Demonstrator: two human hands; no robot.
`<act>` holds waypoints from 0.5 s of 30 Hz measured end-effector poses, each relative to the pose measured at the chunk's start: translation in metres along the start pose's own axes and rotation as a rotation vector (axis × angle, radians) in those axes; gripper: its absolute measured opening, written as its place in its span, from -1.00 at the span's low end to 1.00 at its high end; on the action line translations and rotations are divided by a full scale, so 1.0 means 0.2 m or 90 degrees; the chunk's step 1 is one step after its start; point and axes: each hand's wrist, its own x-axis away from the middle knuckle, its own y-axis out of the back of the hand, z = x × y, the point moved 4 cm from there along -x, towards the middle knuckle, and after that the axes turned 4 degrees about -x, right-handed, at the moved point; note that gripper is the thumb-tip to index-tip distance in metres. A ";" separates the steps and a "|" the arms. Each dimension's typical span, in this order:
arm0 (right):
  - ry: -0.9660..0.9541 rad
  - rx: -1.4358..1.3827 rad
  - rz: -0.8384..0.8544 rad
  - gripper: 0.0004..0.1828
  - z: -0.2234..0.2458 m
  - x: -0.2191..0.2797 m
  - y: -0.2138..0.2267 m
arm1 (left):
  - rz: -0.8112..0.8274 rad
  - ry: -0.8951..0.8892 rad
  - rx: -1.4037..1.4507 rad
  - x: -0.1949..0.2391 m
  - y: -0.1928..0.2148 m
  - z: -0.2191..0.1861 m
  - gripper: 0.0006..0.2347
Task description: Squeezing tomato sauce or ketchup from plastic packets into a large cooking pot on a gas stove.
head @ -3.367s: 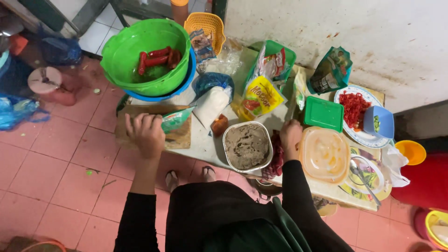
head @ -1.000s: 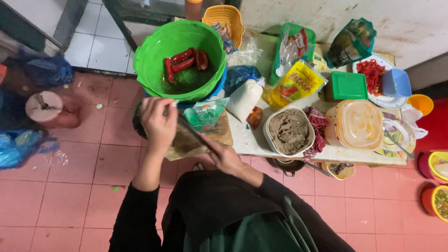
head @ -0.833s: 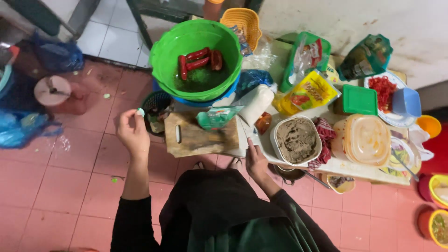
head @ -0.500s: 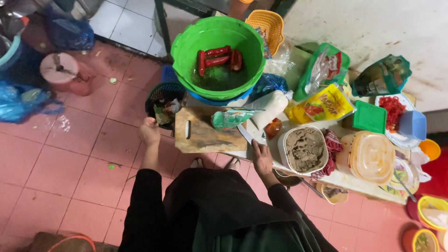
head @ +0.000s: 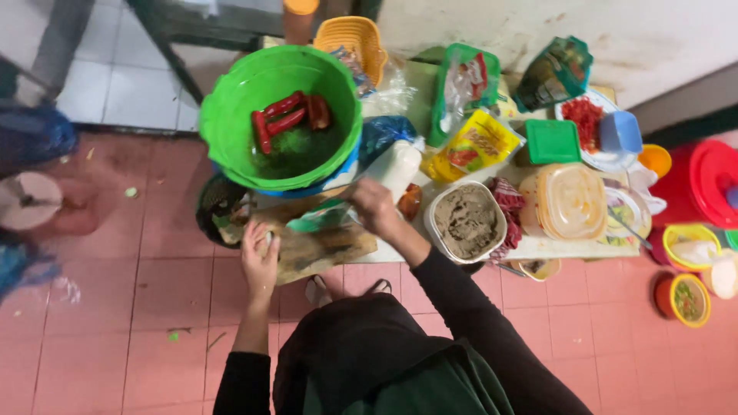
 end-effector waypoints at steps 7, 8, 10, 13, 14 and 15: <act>0.068 0.005 -0.188 -0.66 0.50 -0.11 0.43 | 0.248 0.133 0.370 0.03 -0.23 -0.34 -0.43; 0.064 -0.001 -0.151 -0.82 0.58 -0.10 0.55 | 0.259 -0.099 0.156 0.00 -0.22 -0.62 -0.49; 0.042 0.043 -0.144 -0.87 0.70 0.01 0.81 | 0.305 -0.363 -0.026 0.05 -0.36 -0.95 -0.54; -0.054 0.105 -0.220 -0.88 0.80 0.30 1.15 | 0.650 -0.178 0.247 0.31 -0.76 -0.95 -0.32; -0.075 0.132 -0.277 -0.91 0.83 0.42 1.27 | 0.695 -0.145 0.164 0.43 -0.90 -0.87 -0.38; -0.093 0.157 -0.331 -0.90 0.88 0.53 1.40 | 0.731 -0.116 0.078 0.56 -1.02 -0.80 -0.44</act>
